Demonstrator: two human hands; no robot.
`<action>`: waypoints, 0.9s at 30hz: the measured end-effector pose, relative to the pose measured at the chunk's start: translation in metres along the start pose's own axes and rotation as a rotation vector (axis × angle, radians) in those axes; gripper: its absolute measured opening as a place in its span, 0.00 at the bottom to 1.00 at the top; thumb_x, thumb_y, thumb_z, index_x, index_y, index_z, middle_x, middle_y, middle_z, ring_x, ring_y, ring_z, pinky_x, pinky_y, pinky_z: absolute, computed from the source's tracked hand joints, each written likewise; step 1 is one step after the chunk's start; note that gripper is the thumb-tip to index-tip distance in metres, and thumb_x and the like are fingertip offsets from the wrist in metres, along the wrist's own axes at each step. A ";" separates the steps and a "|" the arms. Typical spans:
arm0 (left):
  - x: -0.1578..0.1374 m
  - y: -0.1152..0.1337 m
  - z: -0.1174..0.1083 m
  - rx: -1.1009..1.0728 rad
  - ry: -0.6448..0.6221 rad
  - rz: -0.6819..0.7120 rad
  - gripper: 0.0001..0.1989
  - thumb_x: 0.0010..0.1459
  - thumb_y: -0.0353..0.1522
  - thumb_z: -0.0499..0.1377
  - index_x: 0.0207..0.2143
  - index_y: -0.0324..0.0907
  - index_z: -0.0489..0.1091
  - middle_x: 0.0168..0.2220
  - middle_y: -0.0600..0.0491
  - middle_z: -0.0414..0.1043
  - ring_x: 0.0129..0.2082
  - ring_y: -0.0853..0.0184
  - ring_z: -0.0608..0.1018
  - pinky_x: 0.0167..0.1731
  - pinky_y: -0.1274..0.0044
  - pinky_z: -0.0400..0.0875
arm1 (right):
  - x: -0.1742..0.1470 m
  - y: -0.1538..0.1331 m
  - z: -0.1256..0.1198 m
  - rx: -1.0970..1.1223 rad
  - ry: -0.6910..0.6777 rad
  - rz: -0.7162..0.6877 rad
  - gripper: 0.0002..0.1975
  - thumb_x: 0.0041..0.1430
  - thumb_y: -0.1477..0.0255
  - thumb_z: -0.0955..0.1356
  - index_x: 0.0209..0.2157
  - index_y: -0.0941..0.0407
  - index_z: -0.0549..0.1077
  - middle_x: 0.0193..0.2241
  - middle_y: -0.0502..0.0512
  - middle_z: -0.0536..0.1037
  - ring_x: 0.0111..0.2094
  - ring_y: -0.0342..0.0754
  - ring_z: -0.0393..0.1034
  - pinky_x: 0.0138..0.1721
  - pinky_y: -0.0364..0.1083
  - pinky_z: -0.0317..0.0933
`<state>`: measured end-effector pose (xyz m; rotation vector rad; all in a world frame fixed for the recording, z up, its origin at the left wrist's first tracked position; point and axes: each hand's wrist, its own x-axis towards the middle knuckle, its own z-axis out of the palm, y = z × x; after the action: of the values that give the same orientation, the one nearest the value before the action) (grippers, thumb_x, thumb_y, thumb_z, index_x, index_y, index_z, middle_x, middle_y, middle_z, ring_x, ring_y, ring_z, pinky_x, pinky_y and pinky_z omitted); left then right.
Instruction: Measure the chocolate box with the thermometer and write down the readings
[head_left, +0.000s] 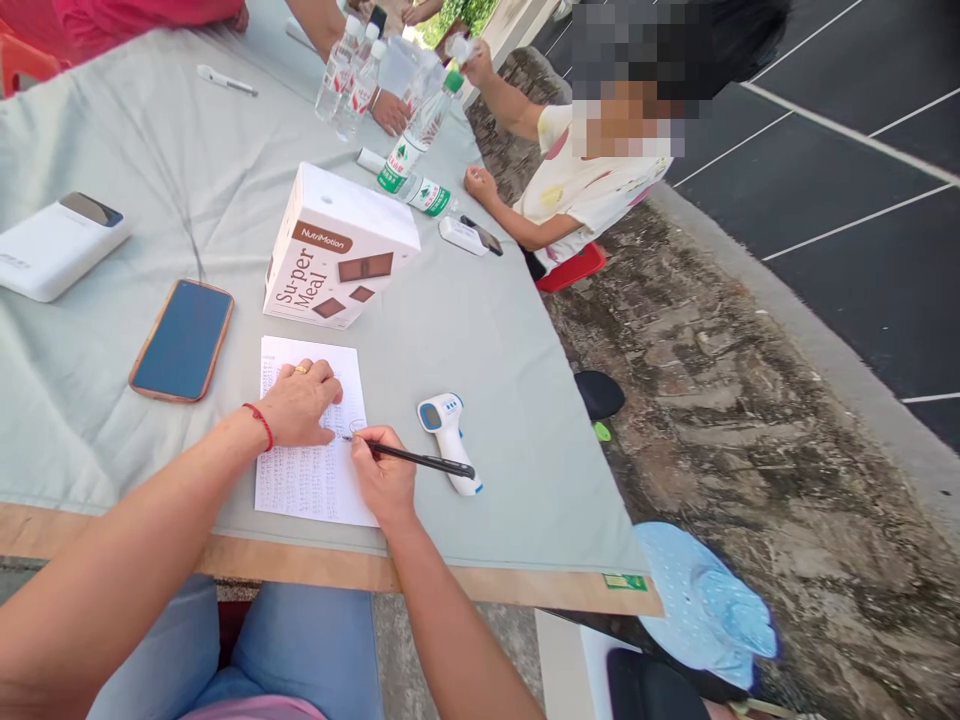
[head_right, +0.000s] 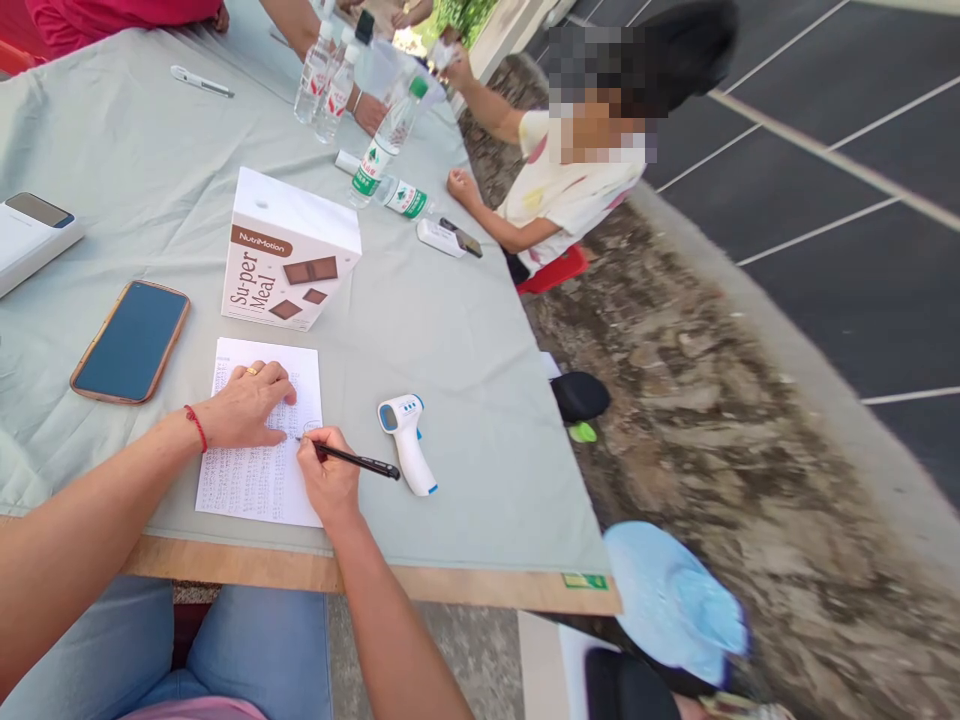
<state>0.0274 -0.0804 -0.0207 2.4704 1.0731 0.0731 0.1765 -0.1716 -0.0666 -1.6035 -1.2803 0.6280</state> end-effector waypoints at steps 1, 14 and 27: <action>0.000 0.000 0.000 0.001 0.001 0.001 0.19 0.49 0.35 0.62 0.44 0.40 0.68 0.48 0.44 0.64 0.45 0.55 0.68 0.43 0.66 0.60 | 0.000 0.000 0.000 0.000 0.001 0.000 0.06 0.50 0.67 0.65 0.23 0.54 0.68 0.19 0.47 0.71 0.21 0.43 0.62 0.25 0.43 0.59; 0.001 -0.001 0.001 -0.002 0.009 0.002 0.19 0.49 0.35 0.62 0.44 0.40 0.68 0.47 0.44 0.65 0.45 0.55 0.68 0.44 0.67 0.60 | -0.001 0.003 0.000 0.029 0.045 0.089 0.07 0.48 0.66 0.65 0.23 0.54 0.69 0.19 0.47 0.71 0.22 0.43 0.62 0.26 0.44 0.59; 0.002 -0.015 0.002 -0.280 0.264 -0.068 0.09 0.48 0.28 0.60 0.34 0.42 0.66 0.39 0.49 0.66 0.43 0.58 0.70 0.42 0.67 0.67 | 0.010 0.028 -0.017 -0.164 0.152 -0.149 0.13 0.59 0.66 0.62 0.40 0.55 0.74 0.37 0.56 0.76 0.40 0.50 0.70 0.43 0.50 0.65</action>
<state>0.0191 -0.0704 -0.0290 2.2110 1.1637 0.5062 0.2062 -0.1679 -0.0826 -1.6363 -1.3503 0.3097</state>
